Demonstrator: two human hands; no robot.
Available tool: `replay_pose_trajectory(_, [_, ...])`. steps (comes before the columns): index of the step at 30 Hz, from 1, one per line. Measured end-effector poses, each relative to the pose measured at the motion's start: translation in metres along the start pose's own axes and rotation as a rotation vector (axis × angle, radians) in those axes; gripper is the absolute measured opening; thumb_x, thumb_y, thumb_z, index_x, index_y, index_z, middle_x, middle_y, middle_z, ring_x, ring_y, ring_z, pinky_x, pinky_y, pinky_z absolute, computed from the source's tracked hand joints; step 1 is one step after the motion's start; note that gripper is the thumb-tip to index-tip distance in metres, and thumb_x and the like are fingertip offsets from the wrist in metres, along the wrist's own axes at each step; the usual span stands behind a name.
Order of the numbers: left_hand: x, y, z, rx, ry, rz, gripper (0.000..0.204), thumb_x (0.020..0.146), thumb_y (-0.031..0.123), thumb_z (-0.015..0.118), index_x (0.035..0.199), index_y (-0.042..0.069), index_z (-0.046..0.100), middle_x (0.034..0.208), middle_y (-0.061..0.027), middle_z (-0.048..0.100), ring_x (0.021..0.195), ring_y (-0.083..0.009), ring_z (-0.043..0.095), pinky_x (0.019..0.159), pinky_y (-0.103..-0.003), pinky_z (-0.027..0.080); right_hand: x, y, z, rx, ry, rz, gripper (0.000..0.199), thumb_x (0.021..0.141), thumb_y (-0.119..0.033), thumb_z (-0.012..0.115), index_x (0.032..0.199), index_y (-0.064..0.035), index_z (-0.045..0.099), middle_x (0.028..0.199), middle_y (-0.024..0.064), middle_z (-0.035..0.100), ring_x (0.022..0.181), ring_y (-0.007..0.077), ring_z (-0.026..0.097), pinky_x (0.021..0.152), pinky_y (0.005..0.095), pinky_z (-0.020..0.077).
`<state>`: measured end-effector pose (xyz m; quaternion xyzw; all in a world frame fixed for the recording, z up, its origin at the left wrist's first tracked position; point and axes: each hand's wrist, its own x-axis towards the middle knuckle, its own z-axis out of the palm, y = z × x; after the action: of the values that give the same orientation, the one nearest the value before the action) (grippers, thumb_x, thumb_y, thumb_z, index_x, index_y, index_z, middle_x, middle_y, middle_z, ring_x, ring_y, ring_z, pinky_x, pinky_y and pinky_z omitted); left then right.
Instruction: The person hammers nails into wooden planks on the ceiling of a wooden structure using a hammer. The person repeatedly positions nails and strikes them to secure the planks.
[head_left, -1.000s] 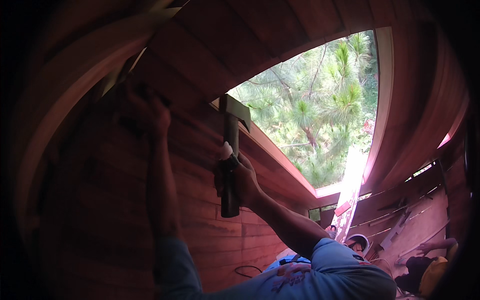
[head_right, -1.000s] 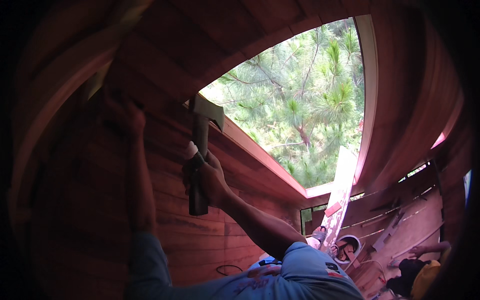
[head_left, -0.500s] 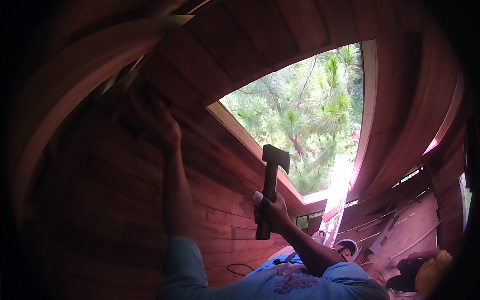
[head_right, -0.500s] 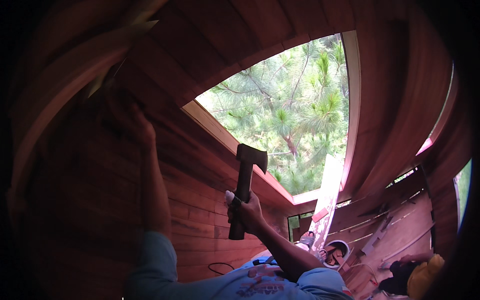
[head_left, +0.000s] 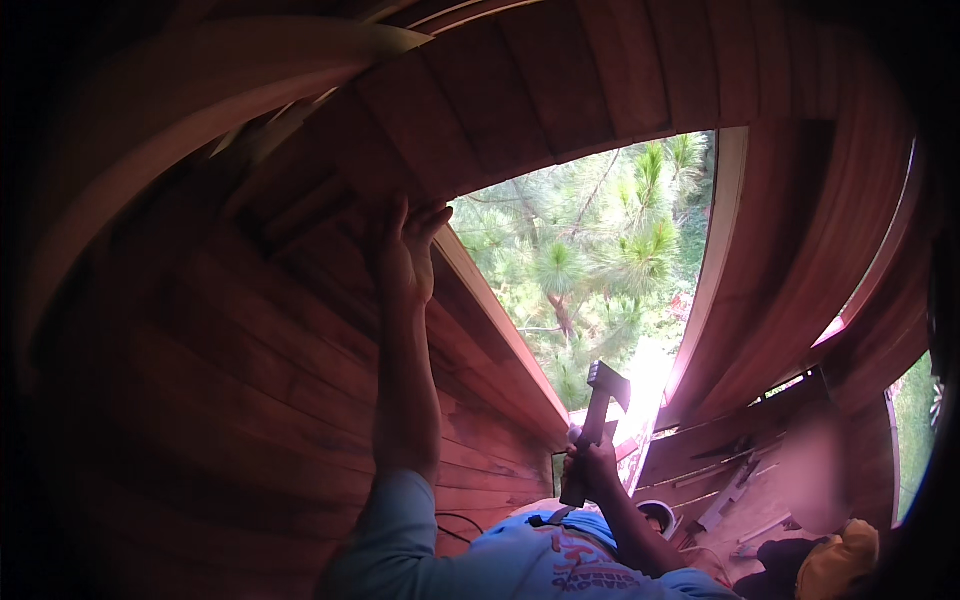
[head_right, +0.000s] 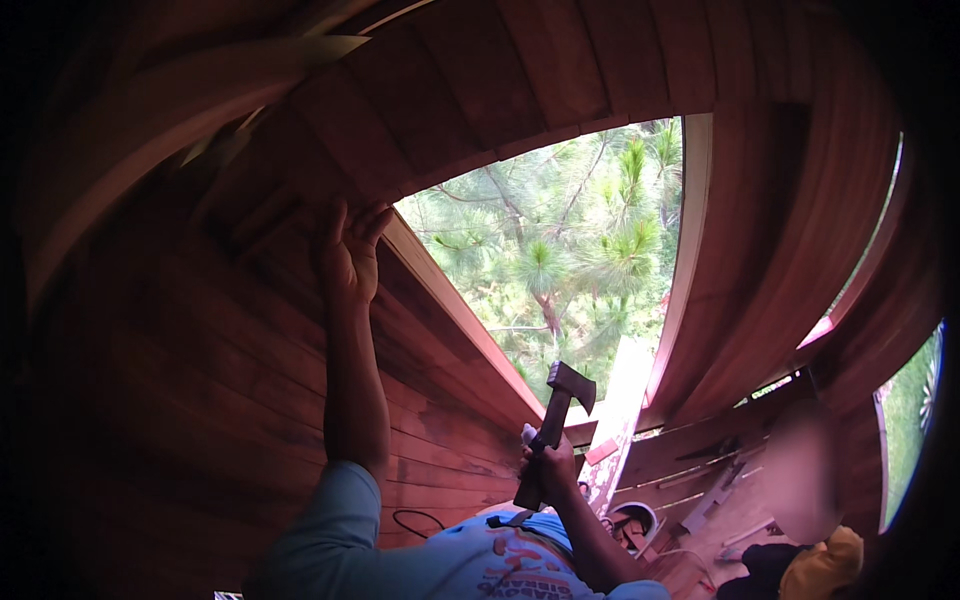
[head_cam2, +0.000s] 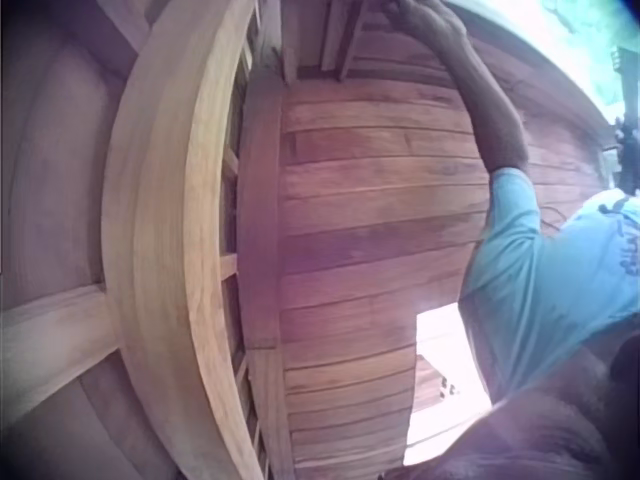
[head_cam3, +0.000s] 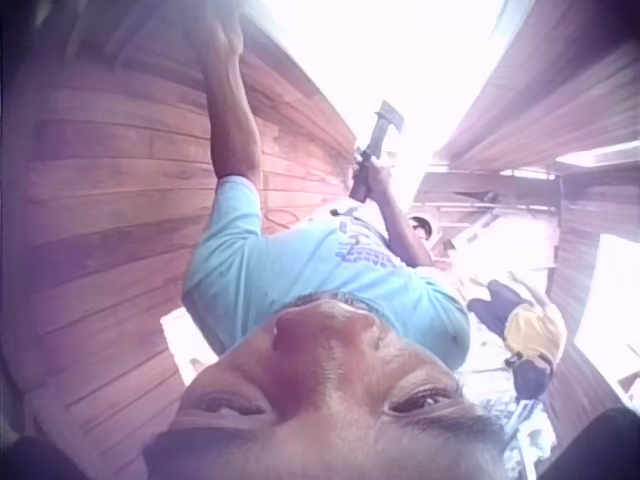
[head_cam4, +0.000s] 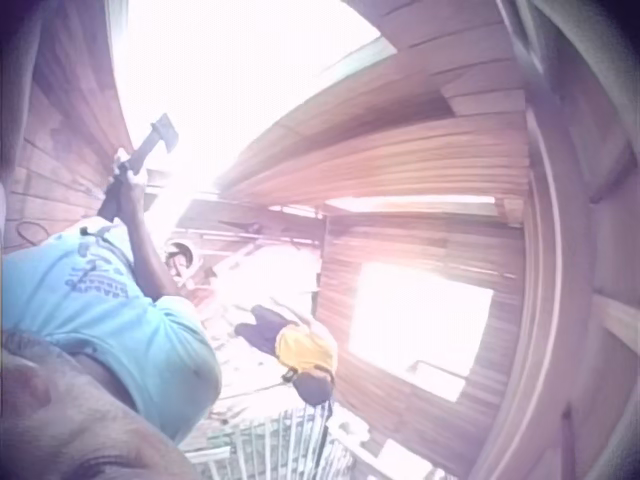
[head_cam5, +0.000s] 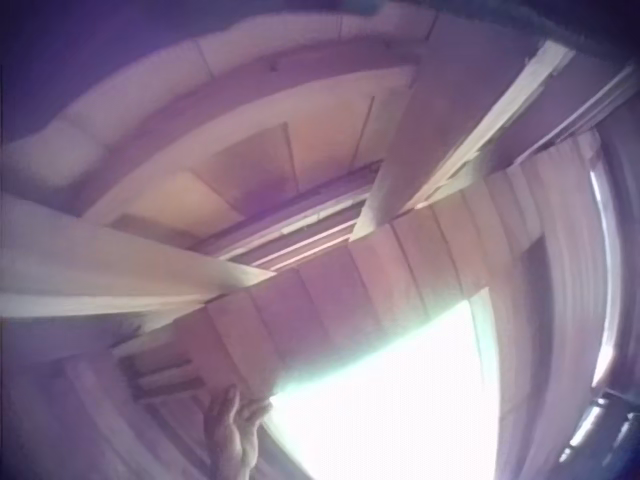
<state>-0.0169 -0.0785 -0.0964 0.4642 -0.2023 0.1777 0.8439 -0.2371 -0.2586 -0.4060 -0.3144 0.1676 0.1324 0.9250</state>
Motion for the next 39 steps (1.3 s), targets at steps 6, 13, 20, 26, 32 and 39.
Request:
replay_pose_trajectory(6, [0.015, -0.001, -0.022, -0.171, -0.15, 0.003, 0.024, 0.092, 0.012, 0.066, 0.115, 0.01, 0.059, 0.108, -0.0059, 0.065, 0.099, -0.0333, 0.065, 0.094, -0.054, 0.051, -0.01, -0.003, -0.014, -0.041, 0.028, -0.026, 0.031, 0.091, -0.03, 0.069, 0.104, -0.0094, 0.05, 0.071, 0.0005, 0.052, 0.054, 0.0111, 0.054, 0.046, 0.0277, 0.0492])
replay_pose_trajectory(13, [0.007, -0.011, -0.019, -0.278, -0.19, -0.059, 0.022, 0.093, 0.011, 0.065, 0.114, 0.008, 0.059, 0.111, -0.0087, 0.064, 0.106, -0.0342, 0.062, 0.099, -0.054, 0.049, -0.02, 0.008, -0.042, -0.015, 0.052, -0.054, 0.028, 0.086, -0.019, 0.061, 0.108, -0.0079, 0.048, 0.075, 0.0035, 0.054, 0.057, 0.0162, 0.059, 0.049, 0.0331, 0.0532])
replay_pose_trajectory(20, [0.011, -0.042, -0.03, 0.355, -0.256, 0.012, 0.046, 0.1, 0.005, 0.047, 0.143, -0.001, 0.035, 0.14, -0.0197, 0.047, 0.13, -0.0327, 0.047, 0.112, -0.044, 0.039, -0.036, 0.017, -0.061, -0.076, 0.124, -0.102, 0.02, 0.085, -0.02, 0.066, 0.094, -0.0069, 0.053, 0.067, 0.0011, 0.052, 0.052, 0.0127, 0.055, 0.047, 0.0297, 0.049])
replay_pose_trajectory(26, [0.043, -0.027, -0.071, 0.857, -0.302, 0.62, 0.042, 0.1, 0.01, 0.052, 0.138, -0.004, 0.045, 0.138, -0.0206, 0.051, 0.128, -0.0305, 0.05, 0.111, -0.042, 0.04, -0.048, 0.016, -0.051, -0.295, 0.242, -0.201, 0.044, 0.079, -0.042, 0.079, 0.096, -0.0076, 0.057, 0.075, 0.0012, 0.056, 0.061, 0.0107, 0.056, 0.055, 0.0275, 0.0464])
replay_pose_trajectory(32, [0.064, -0.033, -0.07, 0.372, -0.219, 0.274, 0.043, 0.095, 0.006, 0.058, 0.134, -0.007, 0.047, 0.137, -0.0232, 0.05, 0.125, -0.0353, 0.052, 0.111, -0.046, 0.043, -0.051, 0.019, -0.076, -0.112, 0.355, -0.339, 0.034, 0.084, -0.029, 0.072, 0.1, -0.0045, 0.055, 0.078, 0.0037, 0.057, 0.059, 0.0119, 0.059, 0.054, 0.027, 0.0499])
replay_pose_trajectory(39, [0.068, -0.036, -0.056, 0.295, -0.066, 0.235, 0.041, 0.095, 0.007, 0.059, 0.131, -0.008, 0.05, 0.135, -0.0242, 0.051, 0.124, -0.0358, 0.052, 0.112, -0.046, 0.042, -0.071, 0.008, -0.098, 0.132, 0.542, -0.442, 0.031, 0.082, -0.02, 0.07, 0.101, -0.0038, 0.052, 0.074, 0.0072, 0.059, 0.055, 0.0167, 0.061, 0.052, 0.0315, 0.0523])
